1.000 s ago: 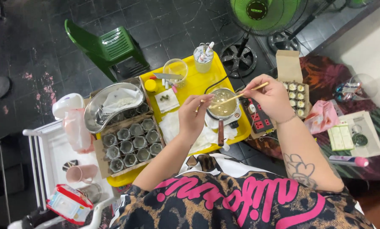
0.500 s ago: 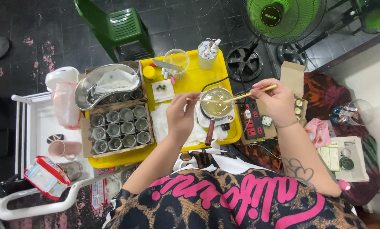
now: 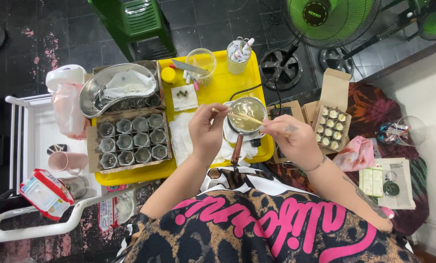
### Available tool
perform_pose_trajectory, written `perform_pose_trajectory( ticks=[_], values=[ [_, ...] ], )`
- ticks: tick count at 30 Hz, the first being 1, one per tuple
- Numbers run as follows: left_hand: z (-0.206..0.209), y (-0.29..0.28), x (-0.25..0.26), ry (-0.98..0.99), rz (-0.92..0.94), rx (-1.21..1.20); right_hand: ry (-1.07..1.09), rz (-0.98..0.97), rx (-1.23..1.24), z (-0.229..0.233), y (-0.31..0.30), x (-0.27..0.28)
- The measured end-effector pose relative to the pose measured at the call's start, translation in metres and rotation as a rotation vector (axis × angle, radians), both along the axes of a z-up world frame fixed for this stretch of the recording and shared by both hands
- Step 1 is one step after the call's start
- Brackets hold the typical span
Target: Stirring melting wax in a pot on a digital scale and preparing jars.
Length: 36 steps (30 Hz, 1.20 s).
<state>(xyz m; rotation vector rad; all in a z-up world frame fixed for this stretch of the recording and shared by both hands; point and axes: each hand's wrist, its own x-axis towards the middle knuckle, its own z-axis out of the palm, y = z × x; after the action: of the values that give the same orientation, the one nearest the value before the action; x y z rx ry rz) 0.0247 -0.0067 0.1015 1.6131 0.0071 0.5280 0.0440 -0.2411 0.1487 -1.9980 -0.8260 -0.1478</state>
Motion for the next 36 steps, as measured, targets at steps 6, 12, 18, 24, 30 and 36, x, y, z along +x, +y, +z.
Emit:
perform_pose_trajectory(
  ticks=[6,12,18,24,30,36],
  values=[
    [-0.02,-0.002,0.008,0.035,0.023,-0.107,0.019,-0.077,-0.039,0.006,-0.001,-0.012],
    [-0.038,0.005,0.016,0.024,0.054,-0.124,0.0,-0.183,-0.057,0.012,-0.017,-0.022],
    [-0.02,0.009,0.013,0.005,0.006,-0.11,-0.107,-0.217,0.111,0.003,-0.012,-0.023],
    [-0.019,0.008,0.01,-0.006,-0.017,-0.123,-0.089,-0.154,0.093,-0.014,0.003,-0.021],
    [-0.014,0.02,0.014,-0.025,-0.021,-0.131,-0.006,-0.209,0.116,-0.042,-0.004,-0.016],
    [-0.007,0.028,0.011,0.026,-0.066,-0.181,-0.081,-0.265,0.151,-0.039,-0.016,-0.009]
  ],
)
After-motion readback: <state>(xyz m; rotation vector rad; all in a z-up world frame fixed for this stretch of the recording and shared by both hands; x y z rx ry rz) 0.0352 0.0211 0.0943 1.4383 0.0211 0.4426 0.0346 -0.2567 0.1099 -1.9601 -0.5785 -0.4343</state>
